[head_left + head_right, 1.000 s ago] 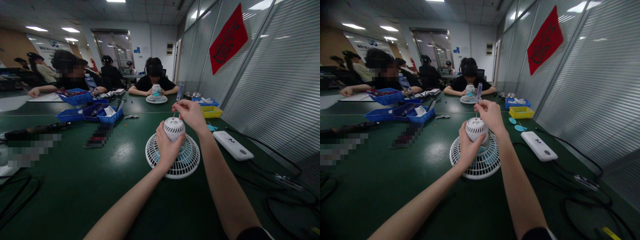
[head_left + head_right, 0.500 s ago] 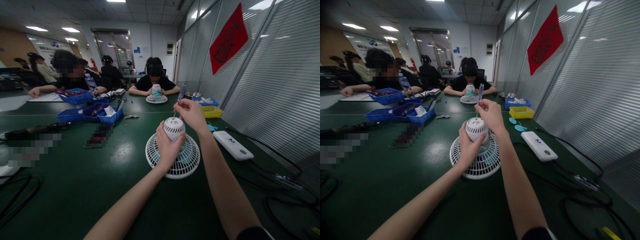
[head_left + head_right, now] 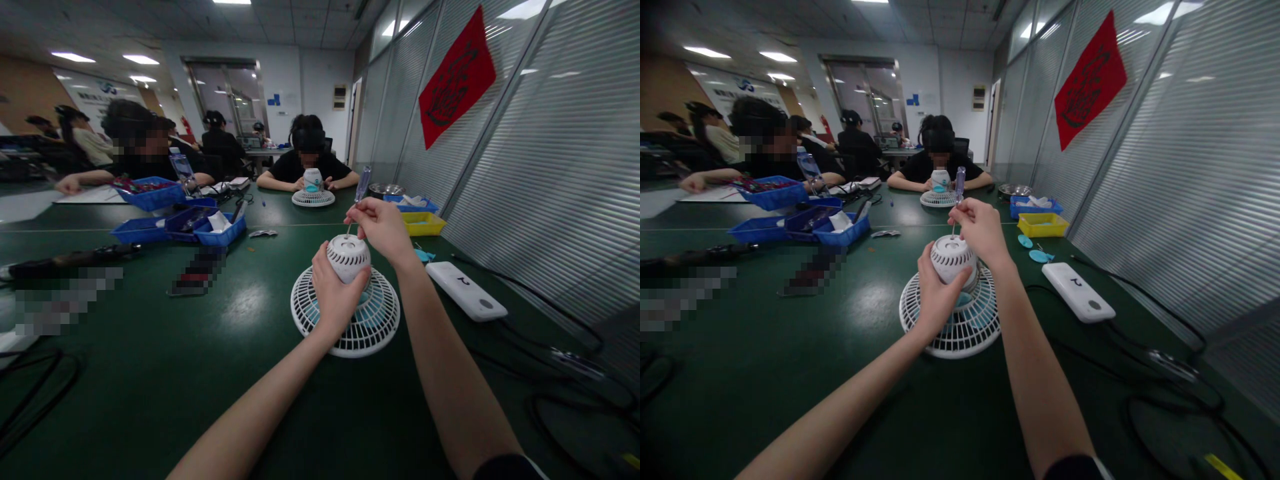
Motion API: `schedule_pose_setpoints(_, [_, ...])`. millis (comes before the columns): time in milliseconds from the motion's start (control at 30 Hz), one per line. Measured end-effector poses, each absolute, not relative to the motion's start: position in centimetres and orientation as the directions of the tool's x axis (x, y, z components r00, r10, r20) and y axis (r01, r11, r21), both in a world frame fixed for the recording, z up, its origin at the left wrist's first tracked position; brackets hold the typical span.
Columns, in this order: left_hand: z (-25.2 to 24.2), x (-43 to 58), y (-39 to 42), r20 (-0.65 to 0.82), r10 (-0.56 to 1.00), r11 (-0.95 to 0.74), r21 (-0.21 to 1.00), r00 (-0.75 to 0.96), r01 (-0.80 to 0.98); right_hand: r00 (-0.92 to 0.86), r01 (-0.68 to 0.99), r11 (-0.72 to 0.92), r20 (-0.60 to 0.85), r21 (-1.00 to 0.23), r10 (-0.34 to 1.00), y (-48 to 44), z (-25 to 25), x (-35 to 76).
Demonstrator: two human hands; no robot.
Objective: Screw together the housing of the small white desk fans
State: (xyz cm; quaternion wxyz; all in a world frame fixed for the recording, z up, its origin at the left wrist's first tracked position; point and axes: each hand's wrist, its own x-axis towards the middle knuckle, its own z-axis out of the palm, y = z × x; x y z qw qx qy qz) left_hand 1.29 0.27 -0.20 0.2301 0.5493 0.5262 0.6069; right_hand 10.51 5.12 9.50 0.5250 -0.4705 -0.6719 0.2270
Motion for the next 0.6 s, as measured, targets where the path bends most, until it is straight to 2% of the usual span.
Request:
schedule_pose_setpoints(233, [0.04,1.3,0.09,0.419,0.858,-0.338,0.896,-0.297,0.287,-0.024,0.407,0.462,0.496,-0.788,0.868,5.23,9.24,10.71])
schedule_pose_setpoints(433, [-0.09,1.27,0.22,0.418,0.862,-0.337,0.896,-0.288,0.29,-0.014,0.486,0.491,0.555,-0.723,0.832,5.39,9.06,10.91])
schedule_pose_setpoints(600, [-0.21,1.31,0.25,0.422,0.857,-0.337,0.893,-0.295,0.299,0.011,0.407,0.489,0.54,-0.771,0.842,5.42,9.05,10.92])
